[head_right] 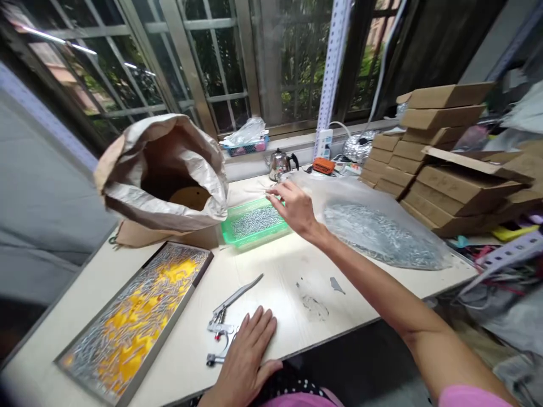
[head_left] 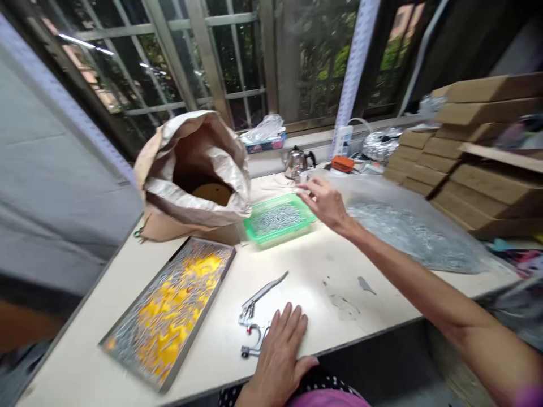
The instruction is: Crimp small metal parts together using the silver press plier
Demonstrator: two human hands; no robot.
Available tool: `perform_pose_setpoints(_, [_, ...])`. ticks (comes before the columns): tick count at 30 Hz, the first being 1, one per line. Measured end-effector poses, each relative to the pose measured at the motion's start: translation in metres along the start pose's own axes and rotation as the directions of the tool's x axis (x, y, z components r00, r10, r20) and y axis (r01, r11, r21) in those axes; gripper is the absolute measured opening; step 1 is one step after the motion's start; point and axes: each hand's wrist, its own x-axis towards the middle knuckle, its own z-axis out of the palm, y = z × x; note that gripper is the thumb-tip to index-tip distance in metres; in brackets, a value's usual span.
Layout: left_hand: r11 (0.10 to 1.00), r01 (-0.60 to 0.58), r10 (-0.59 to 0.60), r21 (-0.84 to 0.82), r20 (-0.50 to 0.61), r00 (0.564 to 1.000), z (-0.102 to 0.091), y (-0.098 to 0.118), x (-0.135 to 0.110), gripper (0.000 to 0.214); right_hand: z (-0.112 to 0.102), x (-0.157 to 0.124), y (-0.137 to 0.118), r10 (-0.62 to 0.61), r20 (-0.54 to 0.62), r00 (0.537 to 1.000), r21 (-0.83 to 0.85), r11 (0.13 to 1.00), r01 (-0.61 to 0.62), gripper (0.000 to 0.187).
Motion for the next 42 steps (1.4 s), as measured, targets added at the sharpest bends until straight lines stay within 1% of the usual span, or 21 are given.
perform_pose_setpoints(2, [0.999,0.037,-0.037,-0.014,0.007,0.999,-0.014,0.009,-0.006,0.074,0.019,0.006,0.002,0.020,0.089,0.996,-0.061,0.998,-0.015,0.028])
perform_pose_setpoints(4, [0.998,0.055,-0.056,-0.017,-0.022,0.998,-0.032,0.012,-0.015,0.063,0.035,0.002,-0.005,0.006,0.089,0.996,-0.074,0.997,0.000,0.035])
perform_pose_setpoints(6, [0.994,0.104,-0.102,0.012,-0.114,0.988,-0.052,0.004,-0.028,0.047,0.045,-0.015,-0.019,-0.057,0.110,0.992,-0.019,0.998,0.060,0.036])
perform_pose_setpoints(7, [0.986,0.161,-0.153,0.031,-0.178,0.972,-0.062,-0.004,-0.035,0.040,0.048,-0.028,-0.029,-0.107,0.155,0.982,0.032,0.994,0.103,0.034])
perform_pose_setpoints(8, [0.970,0.237,-0.219,0.047,-0.246,0.944,-0.072,-0.016,-0.044,0.034,0.051,-0.044,-0.038,-0.170,0.217,0.961,0.101,0.983,0.151,0.031])
perform_pose_setpoints(10, [0.904,0.424,-0.380,0.051,-0.359,0.853,-0.091,-0.047,-0.062,0.027,0.055,-0.081,-0.057,-0.268,0.337,0.903,0.228,0.953,0.198,0.027])
perform_pose_setpoints(11, [0.861,0.506,-0.447,0.056,-0.391,0.804,-0.100,-0.065,-0.070,0.025,0.057,-0.100,-0.066,-0.290,0.387,0.876,0.272,0.943,0.192,0.026])
perform_pose_setpoints(13, [0.778,0.621,-0.528,0.099,-0.434,0.730,-0.115,-0.102,-0.084,0.023,0.062,-0.134,-0.080,-0.300,0.473,0.828,0.339,0.930,0.143,0.026])
perform_pose_setpoints(16, [0.681,0.707,-0.602,0.193,-0.403,0.690,-0.128,-0.152,-0.093,0.022,0.067,-0.170,-0.095,-0.272,0.540,0.797,0.393,0.918,0.047,0.027])
perform_pose_setpoints(18, [0.650,0.720,-0.640,0.243,-0.337,0.691,-0.131,-0.175,-0.091,0.023,0.068,-0.186,-0.102,-0.241,0.557,0.795,0.407,0.913,-0.009,0.026])
perform_pose_setpoints(20, [0.645,0.711,-0.665,0.279,-0.254,0.703,-0.131,-0.191,-0.085,0.024,0.069,-0.198,-0.108,-0.206,0.556,0.805,0.406,0.913,-0.046,0.025])
perform_pose_setpoints(23, [0.656,0.689,-0.686,0.308,-0.138,0.714,-0.126,-0.203,-0.075,0.022,0.070,-0.213,-0.114,-0.155,0.537,0.829,0.383,0.921,-0.076,0.024])
perform_pose_setpoints(26, [0.663,0.686,-0.694,0.299,-0.097,0.713,-0.122,-0.209,-0.069,0.020,0.072,-0.222,-0.116,-0.135,0.537,0.833,0.374,0.923,-0.091,0.022])
perform_pose_setpoints(31, [0.661,0.705,-0.701,0.256,-0.125,0.703,-0.125,-0.212,-0.070,0.018,0.075,-0.226,-0.118,-0.165,0.531,0.831,0.372,0.927,-0.053,0.021])
perform_pose_setpoints(34, [0.660,0.723,-0.708,0.202,-0.154,0.690,-0.134,-0.201,-0.071,0.016,0.073,-0.224,-0.119,-0.164,0.558,0.814,0.353,0.934,-0.053,0.023])
perform_pose_setpoints(36, [0.649,0.760,-0.746,0.029,-0.171,0.644,-0.138,-0.183,-0.069,0.013,0.070,-0.222,-0.119,-0.154,0.576,0.802,0.337,0.939,-0.061,0.024])
perform_pose_setpoints(37, [0.626,0.772,-0.778,-0.109,-0.150,0.610,-0.139,-0.171,-0.067,0.011,0.069,-0.220,-0.119,-0.149,0.586,0.796,0.328,0.942,-0.065,0.025])
perform_pose_setpoints(38, [0.580,0.771,-0.811,-0.263,-0.095,0.577,-0.139,-0.157,-0.064,0.011,0.068,-0.219,-0.119,-0.146,0.595,0.790,0.320,0.945,-0.066,0.025])
perform_pose_setpoints(39, [0.510,0.758,-0.832,-0.406,-0.010,0.555,-0.136,-0.142,-0.061,0.011,0.067,-0.218,-0.118,-0.145,0.603,0.784,0.313,0.948,-0.065,0.025])
perform_pose_setpoints(40, [0.426,0.742,-0.833,-0.517,0.096,0.545,-0.133,-0.127,-0.058,0.013,0.066,-0.217,-0.118,-0.144,0.610,0.779,0.306,0.950,-0.064,0.025])
perform_pose_setpoints(42, [0.246,0.728,-0.803,-0.640,0.286,0.523,-0.122,-0.100,-0.052,0.018,0.064,-0.216,-0.118,-0.139,0.623,0.770,0.294,0.953,-0.066,0.025])
